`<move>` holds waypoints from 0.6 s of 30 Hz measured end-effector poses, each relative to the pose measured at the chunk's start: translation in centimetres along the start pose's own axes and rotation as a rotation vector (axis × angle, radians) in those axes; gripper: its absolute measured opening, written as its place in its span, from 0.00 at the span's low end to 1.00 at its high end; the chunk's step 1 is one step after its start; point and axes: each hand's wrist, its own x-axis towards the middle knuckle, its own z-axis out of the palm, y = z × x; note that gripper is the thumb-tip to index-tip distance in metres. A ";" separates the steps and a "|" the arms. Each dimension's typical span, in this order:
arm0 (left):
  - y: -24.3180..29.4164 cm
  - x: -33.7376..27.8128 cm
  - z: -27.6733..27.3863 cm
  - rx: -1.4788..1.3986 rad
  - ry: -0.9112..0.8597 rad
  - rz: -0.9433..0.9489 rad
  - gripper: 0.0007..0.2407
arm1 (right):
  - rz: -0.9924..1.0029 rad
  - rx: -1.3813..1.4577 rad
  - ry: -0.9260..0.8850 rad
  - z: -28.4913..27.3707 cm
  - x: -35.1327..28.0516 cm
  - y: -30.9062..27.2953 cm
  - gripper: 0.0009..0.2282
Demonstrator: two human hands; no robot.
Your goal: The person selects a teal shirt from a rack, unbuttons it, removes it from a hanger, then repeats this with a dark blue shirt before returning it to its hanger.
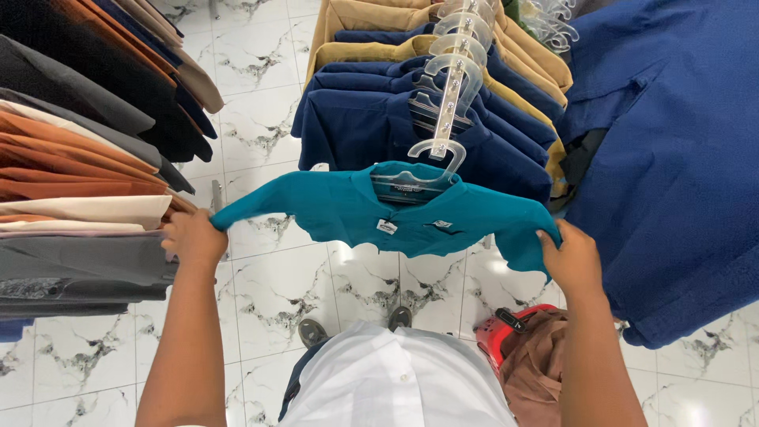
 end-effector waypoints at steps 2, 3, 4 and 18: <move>0.5 0.6 -1.9 0.201 -0.473 -0.382 0.36 | -0.179 0.040 0.053 -1.5 0.1 -2.0 0.18; 2.6 0.2 -4.8 0.201 -0.473 -0.385 0.36 | -0.181 0.041 0.051 -2.7 0.0 -3.9 0.18; 4.7 -0.2 -7.5 0.118 -0.469 -0.263 0.40 | -0.262 0.069 0.084 -4.0 -0.1 -5.9 0.21; 18.2 -2.2 -9.1 -0.493 -0.252 0.687 0.08 | -0.577 -0.059 0.075 -3.2 3.8 -15.1 0.08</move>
